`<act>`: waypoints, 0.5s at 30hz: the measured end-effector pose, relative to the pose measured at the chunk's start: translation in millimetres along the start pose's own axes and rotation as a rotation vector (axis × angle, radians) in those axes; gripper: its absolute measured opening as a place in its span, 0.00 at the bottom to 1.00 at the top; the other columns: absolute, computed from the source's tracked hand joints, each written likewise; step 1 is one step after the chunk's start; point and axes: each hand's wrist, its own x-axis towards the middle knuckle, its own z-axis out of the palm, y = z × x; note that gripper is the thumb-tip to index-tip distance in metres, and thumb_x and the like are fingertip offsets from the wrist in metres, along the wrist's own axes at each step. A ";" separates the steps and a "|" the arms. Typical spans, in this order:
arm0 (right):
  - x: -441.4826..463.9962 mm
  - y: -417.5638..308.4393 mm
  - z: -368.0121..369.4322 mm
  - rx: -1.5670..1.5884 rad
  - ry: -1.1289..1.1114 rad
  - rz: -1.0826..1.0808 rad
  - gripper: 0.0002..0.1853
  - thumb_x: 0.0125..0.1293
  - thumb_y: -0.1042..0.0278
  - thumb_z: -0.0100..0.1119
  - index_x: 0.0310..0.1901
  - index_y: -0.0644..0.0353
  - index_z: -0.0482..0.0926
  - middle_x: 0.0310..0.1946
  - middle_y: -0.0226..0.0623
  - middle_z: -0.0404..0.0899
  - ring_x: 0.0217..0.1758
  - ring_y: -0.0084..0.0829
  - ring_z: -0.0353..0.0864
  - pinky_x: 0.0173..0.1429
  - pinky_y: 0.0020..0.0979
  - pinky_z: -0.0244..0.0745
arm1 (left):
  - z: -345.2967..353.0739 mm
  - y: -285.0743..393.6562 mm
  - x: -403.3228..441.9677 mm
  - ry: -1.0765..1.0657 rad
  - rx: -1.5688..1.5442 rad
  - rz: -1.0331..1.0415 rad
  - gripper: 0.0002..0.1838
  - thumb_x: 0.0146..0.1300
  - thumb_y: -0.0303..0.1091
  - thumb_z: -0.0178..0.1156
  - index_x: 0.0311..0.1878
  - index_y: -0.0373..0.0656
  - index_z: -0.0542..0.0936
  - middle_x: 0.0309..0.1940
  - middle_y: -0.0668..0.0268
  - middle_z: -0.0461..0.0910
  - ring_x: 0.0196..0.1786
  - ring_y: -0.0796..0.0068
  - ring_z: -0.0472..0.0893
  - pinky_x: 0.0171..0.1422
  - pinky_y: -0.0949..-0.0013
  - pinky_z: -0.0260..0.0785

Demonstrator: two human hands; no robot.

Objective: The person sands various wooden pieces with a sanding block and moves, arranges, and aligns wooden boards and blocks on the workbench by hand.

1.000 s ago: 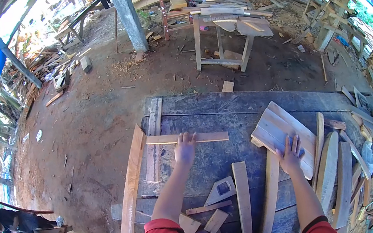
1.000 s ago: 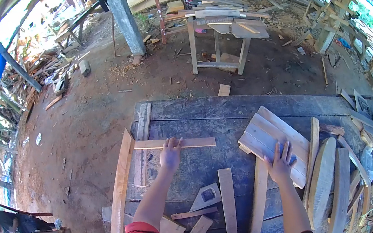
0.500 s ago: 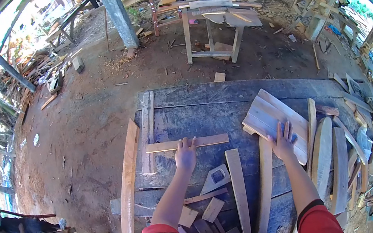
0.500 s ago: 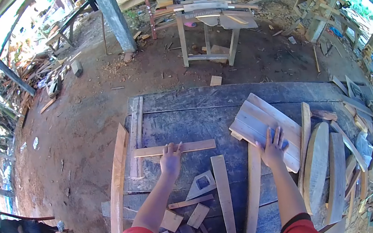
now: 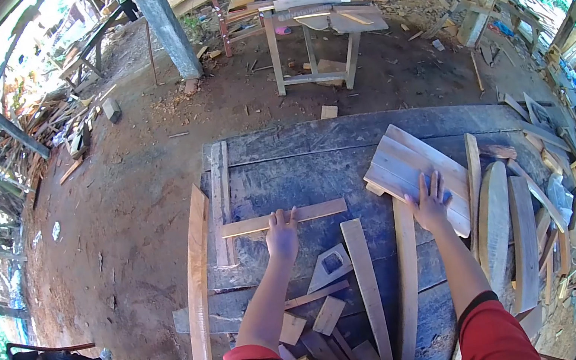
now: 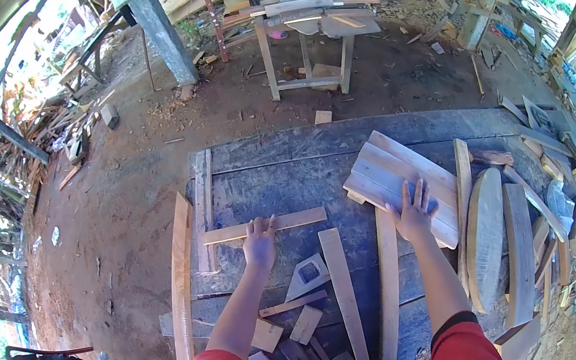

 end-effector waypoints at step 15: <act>-168.6 -142.7 30.0 0.485 -0.062 -0.870 0.28 0.56 0.53 0.56 0.55 0.58 0.66 0.55 0.48 0.66 0.59 0.46 0.66 0.59 0.52 0.58 | -9.3 -8.4 14.6 -0.084 0.085 0.090 0.24 0.55 0.29 0.51 0.57 0.55 0.71 0.45 0.61 0.70 0.49 0.61 0.69 0.42 0.68 0.75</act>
